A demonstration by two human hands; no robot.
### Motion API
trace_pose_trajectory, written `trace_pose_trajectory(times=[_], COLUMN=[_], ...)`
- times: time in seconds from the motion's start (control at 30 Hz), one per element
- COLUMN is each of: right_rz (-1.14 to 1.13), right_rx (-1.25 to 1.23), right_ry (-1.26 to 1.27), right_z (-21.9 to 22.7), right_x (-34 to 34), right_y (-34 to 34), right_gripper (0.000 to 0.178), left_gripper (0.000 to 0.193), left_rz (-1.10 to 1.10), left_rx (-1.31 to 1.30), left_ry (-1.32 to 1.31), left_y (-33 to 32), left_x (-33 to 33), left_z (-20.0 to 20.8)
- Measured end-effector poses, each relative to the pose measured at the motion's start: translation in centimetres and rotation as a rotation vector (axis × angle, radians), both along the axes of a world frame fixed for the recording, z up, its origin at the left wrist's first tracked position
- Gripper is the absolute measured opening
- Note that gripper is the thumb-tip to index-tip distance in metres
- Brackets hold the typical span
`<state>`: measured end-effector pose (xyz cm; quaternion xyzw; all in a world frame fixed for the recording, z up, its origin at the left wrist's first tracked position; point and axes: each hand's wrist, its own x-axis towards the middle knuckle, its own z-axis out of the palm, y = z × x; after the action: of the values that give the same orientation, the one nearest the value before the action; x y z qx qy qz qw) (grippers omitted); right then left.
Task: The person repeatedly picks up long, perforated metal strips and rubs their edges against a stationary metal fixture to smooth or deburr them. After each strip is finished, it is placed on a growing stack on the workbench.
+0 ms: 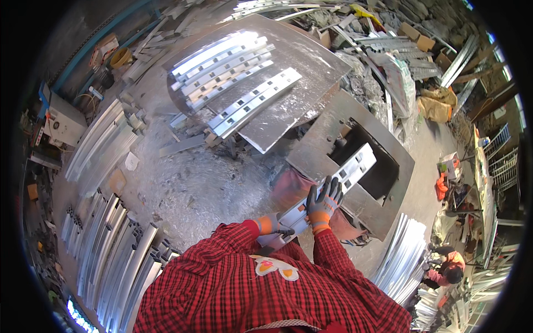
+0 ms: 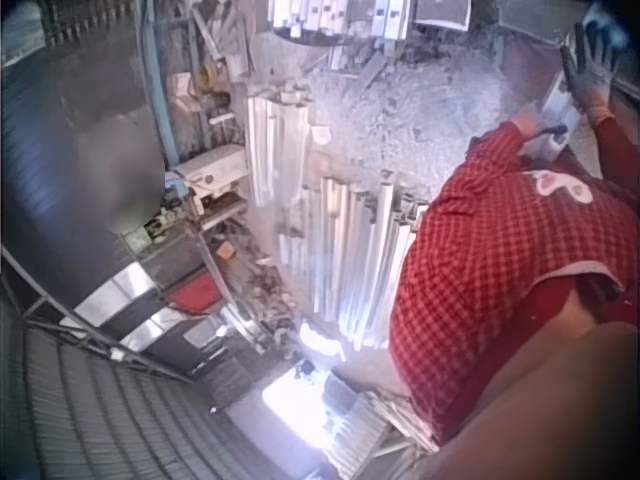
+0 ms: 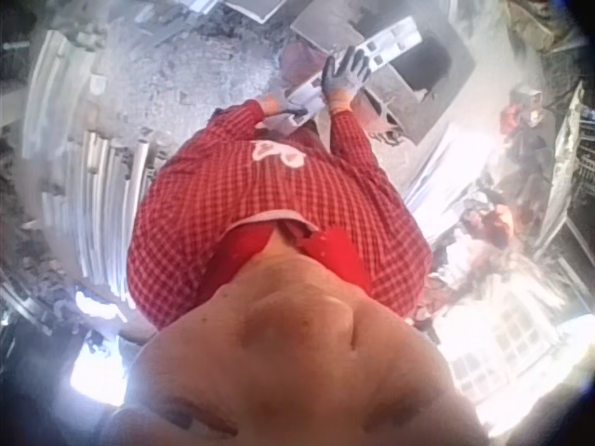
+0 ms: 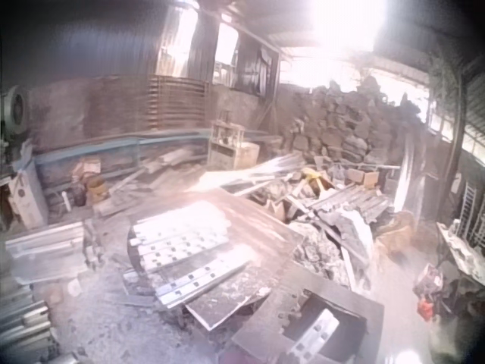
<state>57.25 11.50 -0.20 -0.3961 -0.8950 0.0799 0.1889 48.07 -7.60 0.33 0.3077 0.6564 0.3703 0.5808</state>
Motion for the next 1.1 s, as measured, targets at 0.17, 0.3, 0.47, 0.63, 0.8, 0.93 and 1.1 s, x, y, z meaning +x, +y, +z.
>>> trace_pose_trajectory(times=[0.17, 0.3, 0.47, 0.63, 0.8, 0.93, 1.1], right_rz=[0.196, 0.088, 0.195, 0.1, 0.115, -0.166, -0.219], right_rx=[-0.254, -0.587, -1.61, -1.825, -1.676, -1.817, -1.96], right_ry=[0.615, 0.718, 0.858, 0.881, 0.906, 0.951, 0.965], right_z=[-0.2, -4.3, -2.0, -1.9, -6.9, -2.5, -5.4], right_x=[-2.8, -4.2, -11.0, -20.5, -30.5, -37.6, -43.7], right_y=[-3.9, -4.1, -8.6, -10.8, -8.1, -4.9, 0.5], right_gripper=[0.056, 0.052, 0.041, 0.037, 0.044, 0.053, 0.048], left_gripper=[0.082, 0.075, 0.069, 0.082, 0.103, 0.137, 0.129], left_rz=[0.15, 0.301, 0.293, 0.221, 0.379, 0.101, 0.085], left_rx=[0.008, 0.121, 0.058, -0.175, -0.114, -0.34, -0.517], left_ry=[-0.023, -0.035, -0.049, 0.18, 0.382, 0.969, 0.994], left_y=[-6.5, -9.6, -11.3, -11.0, -7.5, -0.2, 6.2], left_x=[-3.0, -6.2, -12.1, -19.9, -28.7, -33.3, -38.2], left_z=[-0.9, -0.1, 4.4, 4.4, 0.9, 2.6, 0.0])
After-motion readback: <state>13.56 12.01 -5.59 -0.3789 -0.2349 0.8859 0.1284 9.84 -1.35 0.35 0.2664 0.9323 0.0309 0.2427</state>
